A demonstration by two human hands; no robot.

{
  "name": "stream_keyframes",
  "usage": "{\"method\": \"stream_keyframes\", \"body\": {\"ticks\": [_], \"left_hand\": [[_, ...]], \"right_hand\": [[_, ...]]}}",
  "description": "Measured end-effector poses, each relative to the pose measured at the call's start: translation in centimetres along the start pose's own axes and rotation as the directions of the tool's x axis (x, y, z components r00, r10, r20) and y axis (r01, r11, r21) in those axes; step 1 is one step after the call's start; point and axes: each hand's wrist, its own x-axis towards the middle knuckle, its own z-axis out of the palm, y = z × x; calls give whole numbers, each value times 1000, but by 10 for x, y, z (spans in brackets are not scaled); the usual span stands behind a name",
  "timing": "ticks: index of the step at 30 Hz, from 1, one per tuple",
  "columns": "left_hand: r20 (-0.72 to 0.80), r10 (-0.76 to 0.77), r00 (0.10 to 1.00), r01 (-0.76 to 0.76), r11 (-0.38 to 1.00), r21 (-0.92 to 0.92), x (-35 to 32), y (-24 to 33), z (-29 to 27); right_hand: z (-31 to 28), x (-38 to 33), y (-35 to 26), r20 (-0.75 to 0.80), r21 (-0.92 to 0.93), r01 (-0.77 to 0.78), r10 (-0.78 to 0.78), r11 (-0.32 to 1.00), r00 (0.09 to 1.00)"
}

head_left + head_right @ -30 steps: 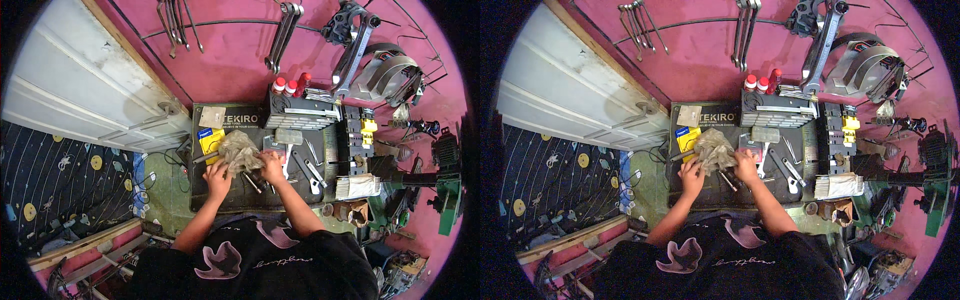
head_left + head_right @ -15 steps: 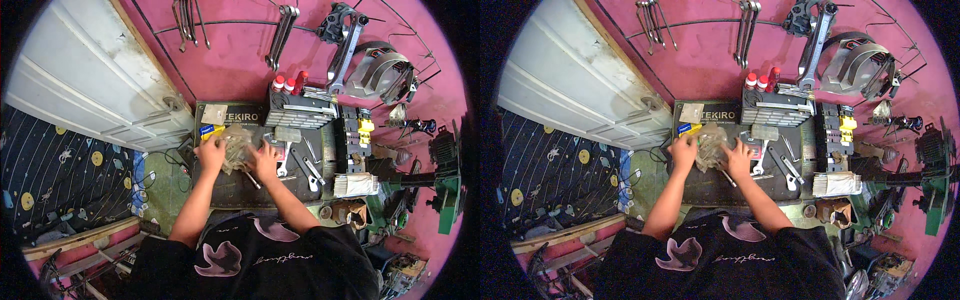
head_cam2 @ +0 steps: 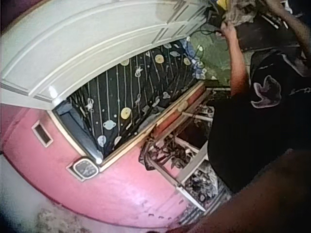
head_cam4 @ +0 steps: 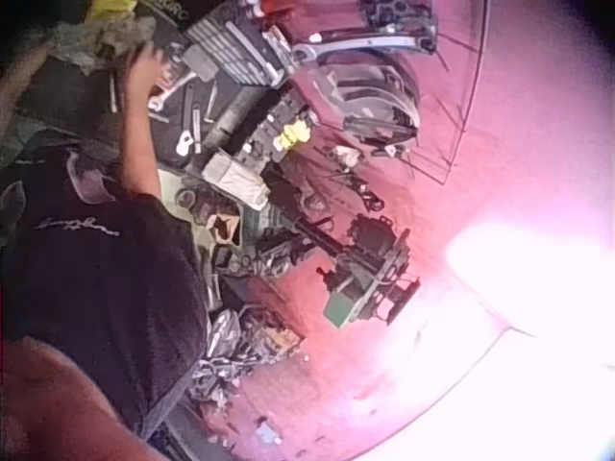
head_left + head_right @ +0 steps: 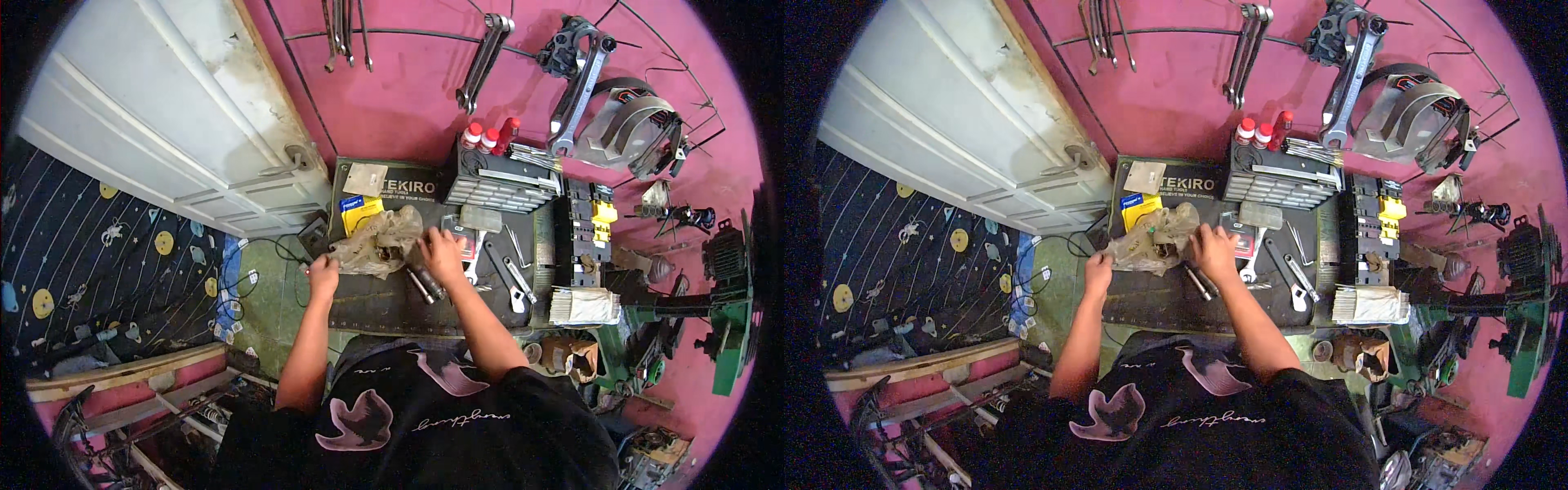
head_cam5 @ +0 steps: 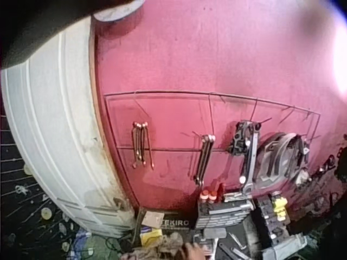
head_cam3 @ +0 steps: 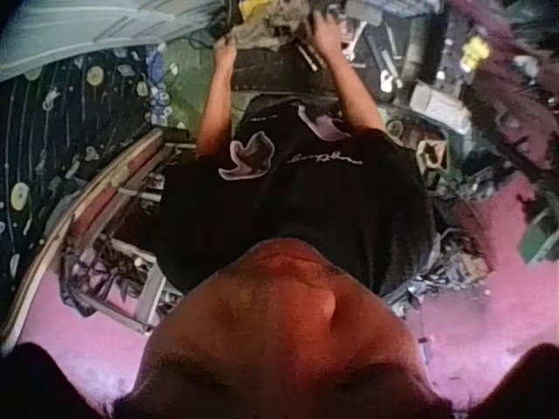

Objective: The person organizes various hand tools on a workbench and a wall-mounted rack. They pick up wrenches, sockets, and other metal tools, wipe them with a cloth, and hang them on hooks or place them in designated spots. The person also handles a digital caliper and a small box, arranging them neatly on the table.

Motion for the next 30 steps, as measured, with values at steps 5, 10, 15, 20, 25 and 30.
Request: {"method": "stream_keyframes", "body": {"ticks": [5,10,15,20,25,30], "left_hand": [[-104,128,986,-141,982,-129,-7,35,16],[-98,272,957,-279,958,-66,-25,76,27],[-67,278,958,-279,960,1,-37,107,23],[-139,446,884,-411,884,221,-25,118,34],[-63,651,756,-599,728,332,-14,151,74],[337,540,771,-636,641,429,-4,156,130]], "right_hand": [[9,36,-24,95,149,180,-195,972,976],[50,50,-40,120,197,298,-325,934,938],[68,36,-59,336,-120,346,-290,930,896],[83,14,-56,195,-230,500,-463,835,864],[91,3,-39,152,-208,395,-369,895,917],[75,-17,-10,140,-13,319,-314,948,939]]}}
